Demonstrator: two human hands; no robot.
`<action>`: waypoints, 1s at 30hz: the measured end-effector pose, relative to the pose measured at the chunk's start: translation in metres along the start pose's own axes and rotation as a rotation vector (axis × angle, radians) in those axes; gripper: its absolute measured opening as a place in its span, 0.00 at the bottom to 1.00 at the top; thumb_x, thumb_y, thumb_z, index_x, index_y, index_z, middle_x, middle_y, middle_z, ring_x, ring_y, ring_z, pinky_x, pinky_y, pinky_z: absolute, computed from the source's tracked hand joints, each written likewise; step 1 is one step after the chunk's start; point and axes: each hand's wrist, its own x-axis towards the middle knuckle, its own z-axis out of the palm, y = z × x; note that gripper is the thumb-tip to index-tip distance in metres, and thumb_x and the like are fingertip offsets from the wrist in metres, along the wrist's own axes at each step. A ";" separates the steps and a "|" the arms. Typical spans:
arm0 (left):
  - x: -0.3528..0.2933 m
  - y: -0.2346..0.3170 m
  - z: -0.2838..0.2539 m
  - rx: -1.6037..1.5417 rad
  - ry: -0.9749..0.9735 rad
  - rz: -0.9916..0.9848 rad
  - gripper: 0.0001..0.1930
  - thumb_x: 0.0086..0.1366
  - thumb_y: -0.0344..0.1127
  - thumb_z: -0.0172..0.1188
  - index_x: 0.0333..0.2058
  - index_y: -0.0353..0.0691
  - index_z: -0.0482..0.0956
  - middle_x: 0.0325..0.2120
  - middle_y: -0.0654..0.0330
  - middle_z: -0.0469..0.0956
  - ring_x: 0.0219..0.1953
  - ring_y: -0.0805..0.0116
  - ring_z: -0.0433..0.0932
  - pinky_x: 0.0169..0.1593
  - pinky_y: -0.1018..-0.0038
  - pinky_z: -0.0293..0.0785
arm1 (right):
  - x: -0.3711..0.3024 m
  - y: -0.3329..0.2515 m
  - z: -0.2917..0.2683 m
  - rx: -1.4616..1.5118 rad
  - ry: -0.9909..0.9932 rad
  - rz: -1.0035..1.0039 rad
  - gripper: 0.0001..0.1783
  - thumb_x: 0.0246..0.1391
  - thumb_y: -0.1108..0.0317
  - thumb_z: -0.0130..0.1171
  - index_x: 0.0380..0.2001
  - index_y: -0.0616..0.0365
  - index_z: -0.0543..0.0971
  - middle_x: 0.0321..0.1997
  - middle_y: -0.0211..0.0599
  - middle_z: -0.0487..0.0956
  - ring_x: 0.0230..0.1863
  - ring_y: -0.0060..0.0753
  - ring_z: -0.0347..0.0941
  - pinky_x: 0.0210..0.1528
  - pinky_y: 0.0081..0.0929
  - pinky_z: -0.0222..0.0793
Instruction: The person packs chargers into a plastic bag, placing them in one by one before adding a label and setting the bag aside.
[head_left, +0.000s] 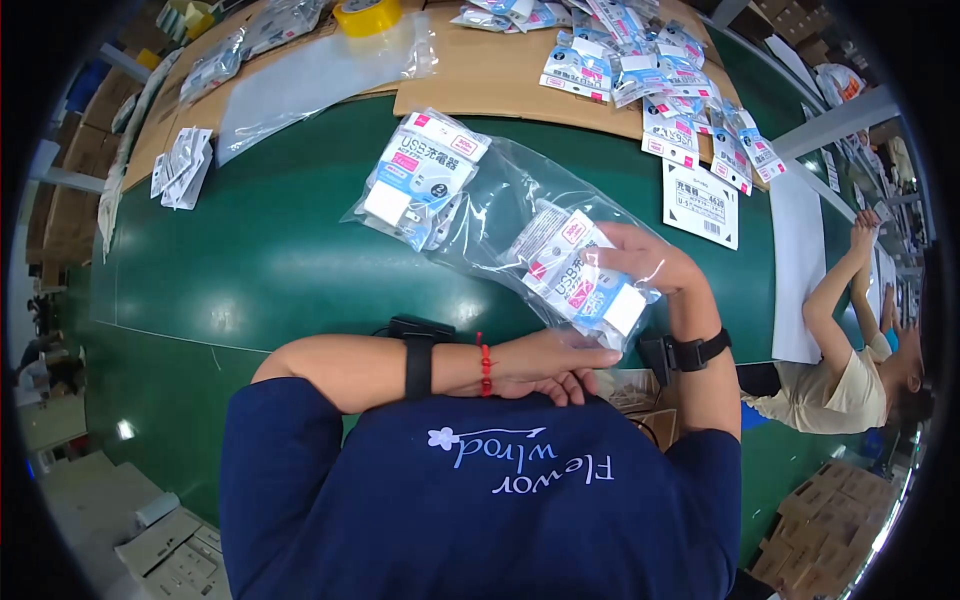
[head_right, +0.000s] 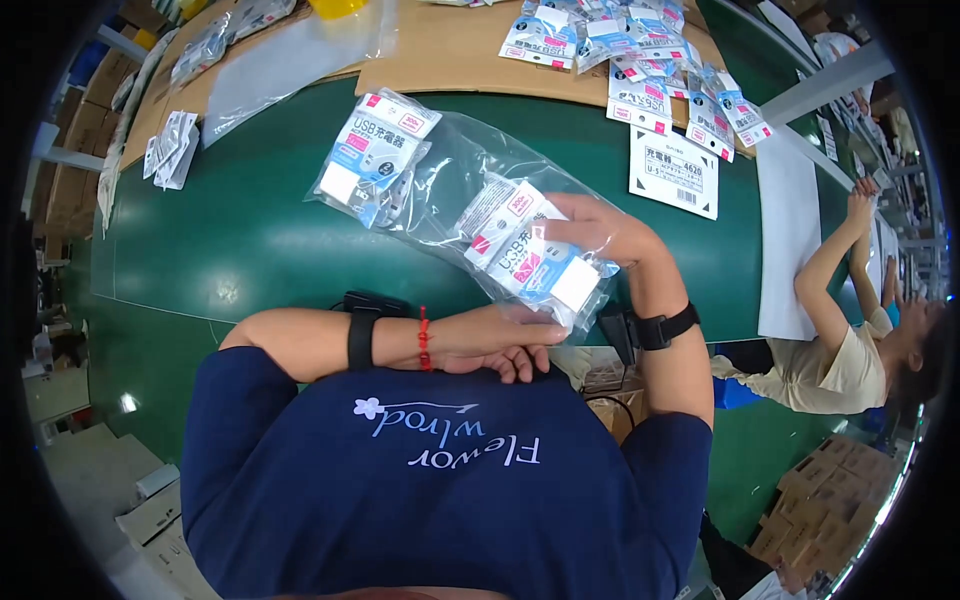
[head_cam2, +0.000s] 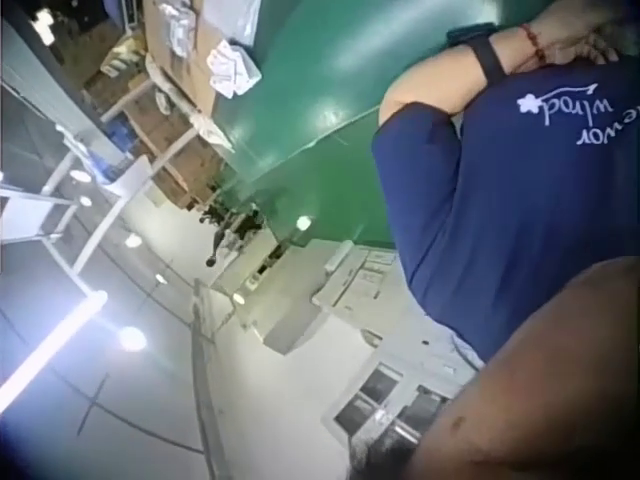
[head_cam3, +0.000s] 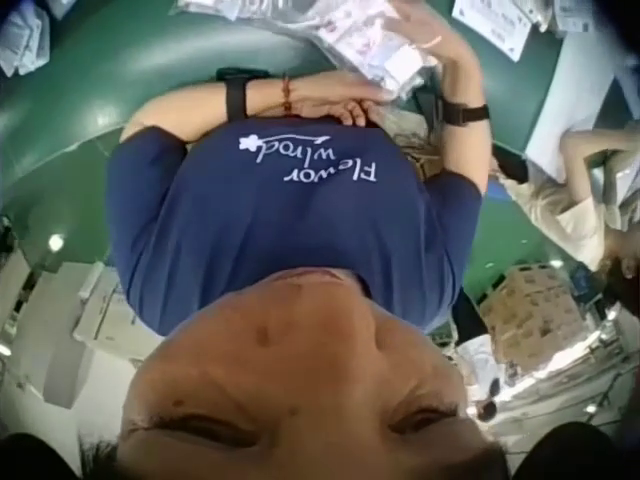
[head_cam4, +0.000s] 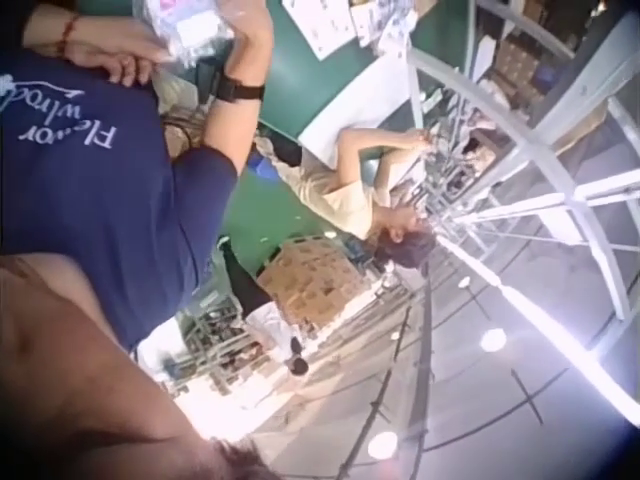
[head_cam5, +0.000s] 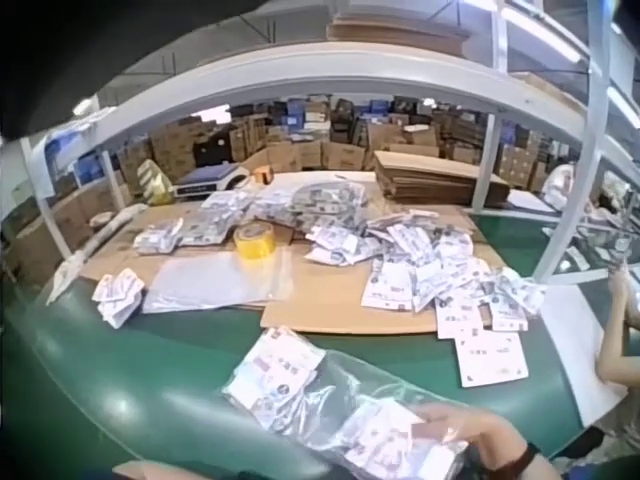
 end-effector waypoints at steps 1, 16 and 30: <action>0.005 -0.001 0.000 -0.025 0.026 0.012 0.23 0.64 0.49 0.57 0.48 0.36 0.68 0.25 0.61 0.75 0.22 0.77 0.76 0.23 0.83 0.73 | 0.003 -0.001 0.001 -0.061 0.029 -0.014 0.28 0.59 0.59 0.56 0.58 0.64 0.67 0.48 0.36 0.77 0.46 0.21 0.71 0.49 0.22 0.67; 0.024 -0.008 0.005 0.041 0.020 0.004 0.16 0.67 0.45 0.53 0.43 0.39 0.74 0.26 0.59 0.78 0.24 0.74 0.77 0.24 0.80 0.71 | 0.049 0.009 0.077 0.536 0.530 -0.258 0.23 0.63 0.59 0.51 0.56 0.61 0.68 0.49 0.33 0.76 0.47 0.21 0.72 0.50 0.21 0.68; 0.028 -0.017 0.000 0.078 -0.090 -0.031 0.16 0.67 0.46 0.53 0.43 0.39 0.74 0.28 0.58 0.79 0.26 0.76 0.75 0.28 0.82 0.69 | 0.053 0.002 0.083 0.395 0.392 -0.092 0.28 0.59 0.61 0.55 0.59 0.60 0.62 0.48 0.36 0.75 0.48 0.26 0.73 0.42 0.24 0.76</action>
